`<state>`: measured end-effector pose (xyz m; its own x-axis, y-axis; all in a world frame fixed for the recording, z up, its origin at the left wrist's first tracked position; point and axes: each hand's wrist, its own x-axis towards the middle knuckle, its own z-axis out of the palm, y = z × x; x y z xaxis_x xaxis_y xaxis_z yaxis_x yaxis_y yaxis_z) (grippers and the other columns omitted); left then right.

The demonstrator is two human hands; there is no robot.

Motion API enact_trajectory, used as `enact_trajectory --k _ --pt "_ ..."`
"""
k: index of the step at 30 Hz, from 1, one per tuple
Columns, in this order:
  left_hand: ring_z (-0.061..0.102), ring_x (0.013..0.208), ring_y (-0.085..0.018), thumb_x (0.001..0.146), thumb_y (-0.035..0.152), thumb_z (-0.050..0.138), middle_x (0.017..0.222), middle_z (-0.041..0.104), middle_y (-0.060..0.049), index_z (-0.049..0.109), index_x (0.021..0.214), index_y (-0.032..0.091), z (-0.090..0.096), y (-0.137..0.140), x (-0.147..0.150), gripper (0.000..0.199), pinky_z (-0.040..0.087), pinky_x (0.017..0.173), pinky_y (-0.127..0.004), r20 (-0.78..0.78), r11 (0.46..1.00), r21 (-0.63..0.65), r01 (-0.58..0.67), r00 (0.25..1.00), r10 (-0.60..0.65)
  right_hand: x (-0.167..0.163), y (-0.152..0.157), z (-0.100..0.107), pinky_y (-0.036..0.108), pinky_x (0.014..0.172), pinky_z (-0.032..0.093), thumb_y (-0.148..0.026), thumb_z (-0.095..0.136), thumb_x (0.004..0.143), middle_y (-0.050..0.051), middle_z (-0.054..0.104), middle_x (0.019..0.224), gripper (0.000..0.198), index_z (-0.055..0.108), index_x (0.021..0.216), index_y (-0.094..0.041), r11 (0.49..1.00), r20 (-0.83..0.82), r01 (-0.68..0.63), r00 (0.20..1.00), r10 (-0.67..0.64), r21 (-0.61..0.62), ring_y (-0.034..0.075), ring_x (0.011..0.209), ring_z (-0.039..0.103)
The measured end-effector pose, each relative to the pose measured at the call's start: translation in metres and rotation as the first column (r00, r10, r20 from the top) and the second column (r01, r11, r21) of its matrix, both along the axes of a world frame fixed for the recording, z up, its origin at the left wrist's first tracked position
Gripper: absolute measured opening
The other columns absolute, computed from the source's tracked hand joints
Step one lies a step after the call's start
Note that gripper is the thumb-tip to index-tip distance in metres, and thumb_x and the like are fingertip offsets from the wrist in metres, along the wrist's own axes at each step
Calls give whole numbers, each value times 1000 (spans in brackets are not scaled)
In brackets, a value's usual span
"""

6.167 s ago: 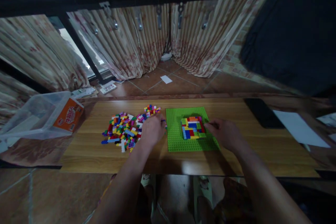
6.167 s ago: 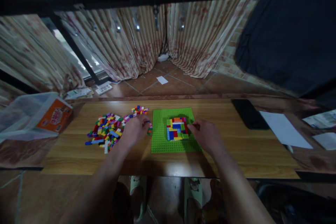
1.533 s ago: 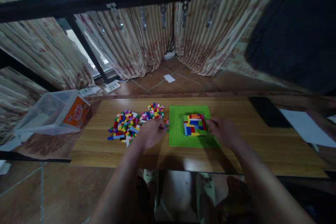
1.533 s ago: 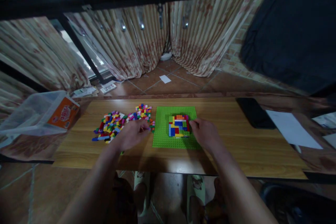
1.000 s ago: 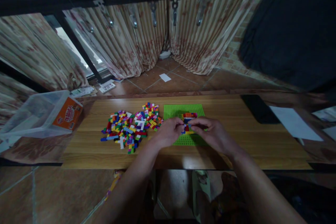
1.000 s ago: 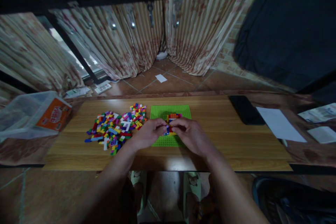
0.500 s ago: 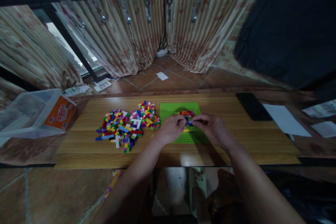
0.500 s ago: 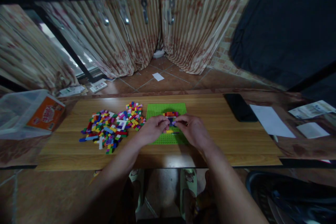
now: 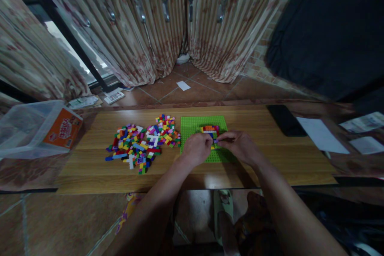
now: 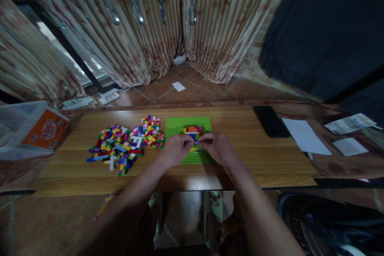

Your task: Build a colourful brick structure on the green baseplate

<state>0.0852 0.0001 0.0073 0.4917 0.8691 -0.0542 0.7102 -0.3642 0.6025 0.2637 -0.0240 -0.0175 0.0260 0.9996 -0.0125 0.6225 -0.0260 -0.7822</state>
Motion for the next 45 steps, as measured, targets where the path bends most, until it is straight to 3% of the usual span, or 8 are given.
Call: enact_trajectory --k 6,18,23,32,45 --pt "62 71 -15 90 23 45 79 71 -3 74 87 20 -2 -2 3 30 45 70 -26 -18 1000 2 -16 1000 16 3 -1 1 34 77 48 -30 67 73 2 74 85 14 76 81 -24 1000 35 -19 999 18 24 20 78 65" --pt "64 75 -17 91 24 45 83 72 -5 74 88 20 -1 -3 5 30 46 72 -27 -59 999 17 -40 997 41 -6 0 5 32 73 49 -26 70 66 1 74 76 14 75 78 -21 996 -124 50 991 -58 -69 18 72 66" --pt "65 76 -18 90 24 45 84 73 -5 74 88 20 0 -3 5 29 47 74 -28 -64 999 17 -43 997 44 0 0 5 31 68 49 -33 68 70 3 74 76 19 75 81 -20 997 -118 37 992 -44 -61 18 70 66" --pt "66 80 -19 91 25 45 85 73 -6 74 88 20 0 -4 7 30 47 75 -29 -98 998 23 -63 993 65 -2 4 -1 29 58 47 -32 62 70 2 66 61 17 71 74 -18 983 -64 124 989 -134 -137 17 58 61" --pt "67 83 -21 92 27 43 87 73 -8 73 91 20 -2 -7 14 31 49 75 -30 -151 993 74 -94 983 105 -11 4 3 28 51 50 -19 64 67 0 62 54 3 66 68 -17 946 -201 214 943 -264 -242 14 46 58"
